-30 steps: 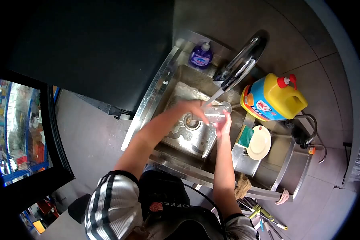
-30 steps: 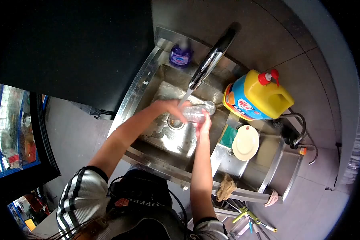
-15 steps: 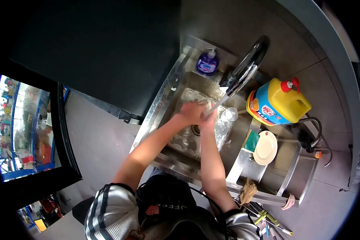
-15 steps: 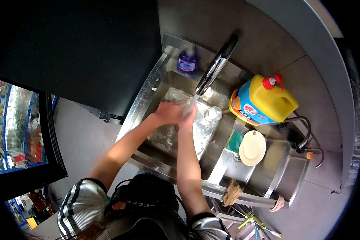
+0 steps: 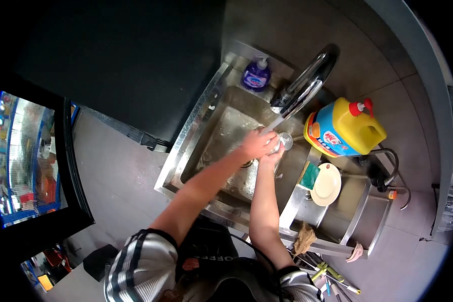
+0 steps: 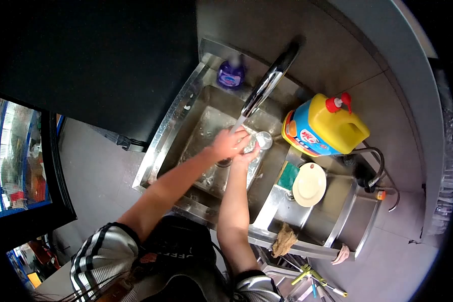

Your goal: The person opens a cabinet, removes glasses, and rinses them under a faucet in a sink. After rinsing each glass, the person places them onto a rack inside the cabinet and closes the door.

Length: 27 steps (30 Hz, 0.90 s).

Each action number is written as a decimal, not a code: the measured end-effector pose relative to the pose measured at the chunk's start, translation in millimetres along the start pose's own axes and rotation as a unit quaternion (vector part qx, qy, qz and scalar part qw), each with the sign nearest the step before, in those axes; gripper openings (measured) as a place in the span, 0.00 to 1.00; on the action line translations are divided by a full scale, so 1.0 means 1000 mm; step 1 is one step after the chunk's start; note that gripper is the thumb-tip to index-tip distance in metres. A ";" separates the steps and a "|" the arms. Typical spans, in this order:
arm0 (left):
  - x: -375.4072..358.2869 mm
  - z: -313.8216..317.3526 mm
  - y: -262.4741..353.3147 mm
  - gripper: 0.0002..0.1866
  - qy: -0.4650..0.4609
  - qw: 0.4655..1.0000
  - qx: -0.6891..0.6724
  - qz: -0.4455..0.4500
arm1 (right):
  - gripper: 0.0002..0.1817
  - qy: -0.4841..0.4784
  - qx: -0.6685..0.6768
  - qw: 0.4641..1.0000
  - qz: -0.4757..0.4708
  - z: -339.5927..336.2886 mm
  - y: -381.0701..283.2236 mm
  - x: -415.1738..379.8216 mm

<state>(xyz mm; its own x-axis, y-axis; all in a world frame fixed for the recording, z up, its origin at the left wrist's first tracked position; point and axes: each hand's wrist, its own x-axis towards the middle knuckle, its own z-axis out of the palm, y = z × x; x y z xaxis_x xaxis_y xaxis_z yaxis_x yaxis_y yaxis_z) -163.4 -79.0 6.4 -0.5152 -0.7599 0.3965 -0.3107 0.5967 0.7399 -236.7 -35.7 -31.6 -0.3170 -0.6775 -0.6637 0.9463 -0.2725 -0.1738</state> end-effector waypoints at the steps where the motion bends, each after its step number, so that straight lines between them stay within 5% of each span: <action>1: -0.004 -0.007 -0.012 0.13 -0.035 0.996 -0.052 -0.066 | 0.38 0.020 -0.018 0.999 0.028 -0.002 0.000 -0.002; 3: -0.009 -0.022 -0.030 0.13 -0.104 0.963 -0.152 -0.194 | 0.31 0.002 -0.067 0.996 0.050 0.008 0.012 -0.012; 6: -0.013 -0.069 -0.028 0.17 -0.122 0.804 -0.427 -0.395 | 0.25 -0.072 -0.129 0.989 0.029 0.005 0.029 0.005; 9: -0.023 -0.099 -0.046 0.21 -0.218 0.752 -0.373 -0.498 | 0.30 -0.011 -0.216 0.976 -0.019 0.003 0.048 0.031; 10: -0.027 -0.102 -0.045 0.22 -0.224 0.828 -0.262 -0.444 | 0.36 0.002 -0.207 0.978 0.029 0.004 0.049 0.033; 12: -0.034 -0.103 -0.039 0.26 -0.220 0.926 -0.022 -0.306 | 0.32 0.066 -0.374 0.920 -0.098 -0.002 0.073 0.036; 13: -0.036 -0.100 -0.034 0.27 -0.212 0.945 0.100 -0.227 | 0.33 0.064 -0.431 0.895 -0.091 -0.002 0.074 0.041; 14: -0.027 -0.103 0.003 0.26 -0.226 0.907 0.182 -0.305 | 0.35 0.061 -0.487 0.867 -0.085 -0.003 0.074 0.045; 15: -0.038 -0.094 0.002 0.27 -0.227 0.917 0.226 -0.238 | 0.37 0.058 -0.540 0.836 -0.079 -0.004 0.074 0.050; 17: -0.059 -0.075 -0.009 0.30 -0.227 0.917 0.314 -0.101 | 0.32 -0.034 -0.326 0.928 0.177 0.013 0.050 0.030; 18: -0.048 -0.078 0.008 0.35 -0.274 0.897 0.254 -0.237 | 0.28 -0.049 -0.232 0.912 0.334 0.013 0.038 0.030; 21: -0.044 -0.088 0.024 0.36 -0.257 0.921 0.181 -0.228 | 0.19 -0.061 -0.257 0.962 0.070 -0.011 0.031 0.049; 25: -0.026 -0.039 -0.023 0.25 -0.229 0.941 0.140 -0.208 | 0.11 -0.060 -0.194 0.969 -0.143 -0.003 0.027 0.039; 26: 0.006 -0.047 0.003 0.31 -0.161 0.865 0.077 -0.469 | 0.07 0.004 -0.224 0.950 -0.219 0.012 0.031 0.018; 27: 0.022 -0.044 0.003 0.33 -0.183 0.875 0.068 -0.443 | 0.08 0.004 -0.218 0.951 -0.220 0.016 0.032 0.012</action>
<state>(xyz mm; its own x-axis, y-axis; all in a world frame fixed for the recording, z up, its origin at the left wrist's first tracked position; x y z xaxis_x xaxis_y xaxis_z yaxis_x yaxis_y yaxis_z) -140.6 -105.4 41.3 -0.2370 -0.8213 -0.5189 -0.7966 -0.1415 0.5877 -211.5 -63.2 -32.9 -0.6890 -0.5578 -0.4627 0.6597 -0.2185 -0.7191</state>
